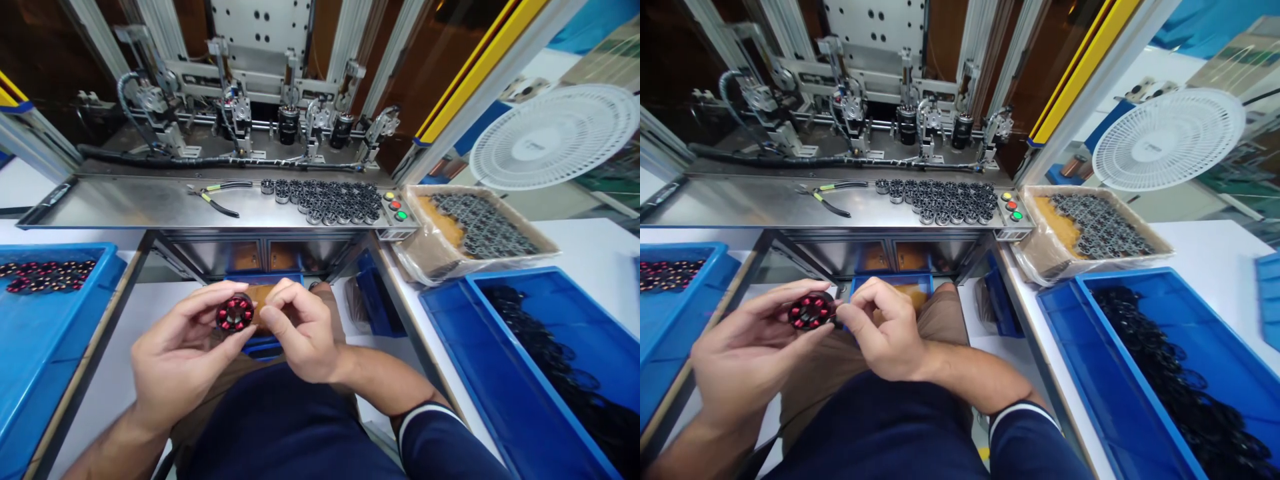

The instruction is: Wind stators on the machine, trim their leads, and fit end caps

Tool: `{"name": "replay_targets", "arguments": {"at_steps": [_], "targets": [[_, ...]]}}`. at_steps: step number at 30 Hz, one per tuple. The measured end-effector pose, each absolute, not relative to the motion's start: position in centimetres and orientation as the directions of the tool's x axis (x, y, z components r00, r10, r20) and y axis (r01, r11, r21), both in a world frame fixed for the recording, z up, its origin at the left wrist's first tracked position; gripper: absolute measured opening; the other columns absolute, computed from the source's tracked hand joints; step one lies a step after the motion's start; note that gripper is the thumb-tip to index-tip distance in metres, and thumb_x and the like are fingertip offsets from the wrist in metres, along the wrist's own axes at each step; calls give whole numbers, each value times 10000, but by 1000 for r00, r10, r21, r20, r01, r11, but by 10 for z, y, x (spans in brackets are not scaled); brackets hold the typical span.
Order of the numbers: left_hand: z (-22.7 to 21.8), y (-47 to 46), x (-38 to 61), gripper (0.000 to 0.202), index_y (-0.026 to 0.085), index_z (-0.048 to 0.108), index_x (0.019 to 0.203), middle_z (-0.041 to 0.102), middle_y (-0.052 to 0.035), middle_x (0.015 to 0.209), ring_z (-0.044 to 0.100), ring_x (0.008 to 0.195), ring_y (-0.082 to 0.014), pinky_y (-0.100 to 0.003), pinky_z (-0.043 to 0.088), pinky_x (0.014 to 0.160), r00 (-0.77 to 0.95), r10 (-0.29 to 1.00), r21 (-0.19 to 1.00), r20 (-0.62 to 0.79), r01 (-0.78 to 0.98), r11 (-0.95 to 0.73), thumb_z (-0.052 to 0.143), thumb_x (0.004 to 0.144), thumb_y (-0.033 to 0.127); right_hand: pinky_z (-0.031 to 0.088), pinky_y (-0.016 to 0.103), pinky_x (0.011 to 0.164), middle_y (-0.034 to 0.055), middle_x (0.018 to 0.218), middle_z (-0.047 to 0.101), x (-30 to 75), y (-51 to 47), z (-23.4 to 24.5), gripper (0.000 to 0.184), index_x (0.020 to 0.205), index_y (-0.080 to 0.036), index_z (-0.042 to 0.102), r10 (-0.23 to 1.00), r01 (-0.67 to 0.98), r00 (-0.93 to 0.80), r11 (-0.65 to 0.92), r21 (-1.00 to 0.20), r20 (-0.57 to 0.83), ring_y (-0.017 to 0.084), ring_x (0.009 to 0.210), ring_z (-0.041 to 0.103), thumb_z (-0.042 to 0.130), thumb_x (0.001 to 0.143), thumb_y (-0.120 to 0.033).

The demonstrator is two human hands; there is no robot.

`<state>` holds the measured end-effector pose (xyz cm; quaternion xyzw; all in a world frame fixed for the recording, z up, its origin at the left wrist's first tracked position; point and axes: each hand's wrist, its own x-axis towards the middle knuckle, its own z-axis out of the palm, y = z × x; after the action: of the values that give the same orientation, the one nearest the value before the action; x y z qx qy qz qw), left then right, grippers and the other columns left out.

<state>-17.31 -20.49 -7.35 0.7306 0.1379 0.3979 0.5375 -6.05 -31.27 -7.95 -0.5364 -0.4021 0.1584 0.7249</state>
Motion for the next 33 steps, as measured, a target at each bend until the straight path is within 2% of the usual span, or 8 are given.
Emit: {"name": "replay_targets", "arguments": {"at_steps": [4, 12, 20, 23, 25, 27, 29, 33], "targets": [[-70, -201, -171, 439, 224, 683, 1125, 716, -45, 1146, 702, 1013, -184, -251, 588, 890, 729, 615, 951, 301, -182, -249, 789, 713, 112, 410, 287, 626, -2, 708, 512, -62, -312, -87, 198, 727, -200, 512, 669, 210, 623, 358, -910, 406, 123, 649, 483, 593, 897, -263], [-77, -203, -174, 498, 244, 696, 1100, 694, -44, 1082, 669, 961, -193, -282, 588, 762, 632, 525, 773, 570, -196, -603, 785, 657, 37, 456, 321, 743, 20, 830, 523, -55, -307, -84, 217, 838, -214, 501, 738, 196, 520, 386, -901, 429, 154, 787, 517, 629, 869, -387], [-80, -202, -172, 460, 231, 703, 1050, 706, -38, 1040, 675, 995, -221, -350, 572, 844, 584, 615, 835, 530, -232, -499, 791, 644, 33, 443, 298, 728, 6, 804, 511, -64, -300, -100, 224, 827, -209, 473, 692, 25, 682, 305, -952, 239, 131, 738, 513, 489, 968, -383], [-78, -201, -173, 471, 227, 706, 1051, 706, -39, 1047, 673, 993, -214, -332, 563, 845, 586, 618, 835, 524, -209, -509, 791, 637, 19, 462, 324, 790, 38, 933, 527, -59, -302, -99, 199, 968, -213, 502, 659, 131, 670, 348, -928, 342, 154, 837, 537, 576, 917, -390], [-76, -201, -175, 467, 234, 705, 1060, 703, -33, 1055, 669, 990, -201, -299, 568, 811, 612, 595, 826, 522, -189, -530, 785, 650, 25, 460, 368, 886, 70, 1060, 525, -57, -303, -94, 351, 1057, -222, 508, 625, 268, 634, 375, -887, 456, 194, 969, 539, 697, 820, -401], [-75, -202, -176, 482, 244, 701, 1075, 700, -24, 1065, 668, 960, -180, -276, 573, 785, 641, 562, 812, 522, -172, -558, 784, 653, 27, 443, 387, 939, 75, 1084, 534, -55, -302, -87, 304, 998, -222, 539, 623, 345, 597, 370, -863, 506, 210, 1025, 532, 721, 799, -362], [-76, -203, -177, 513, 250, 700, 1089, 698, -17, 1083, 667, 942, -170, -281, 574, 811, 646, 562, 810, 516, -156, -565, 791, 641, 19, 447, 356, 899, 52, 980, 552, -56, -299, -82, 136, 867, -209, 549, 627, 302, 626, 352, -886, 463, 181, 952, 543, 646, 865, -304], [-81, -204, -178, 500, 239, 710, 1071, 706, -18, 1083, 672, 1008, -189, -305, 556, 912, 599, 633, 858, 491, -206, -471, 791, 636, 6, 442, 277, 737, 10, 839, 527, -60, -295, -83, 169, 796, -189, 536, 640, 36, 724, 336, -941, 256, 122, 769, 510, 565, 926, -293]]}}
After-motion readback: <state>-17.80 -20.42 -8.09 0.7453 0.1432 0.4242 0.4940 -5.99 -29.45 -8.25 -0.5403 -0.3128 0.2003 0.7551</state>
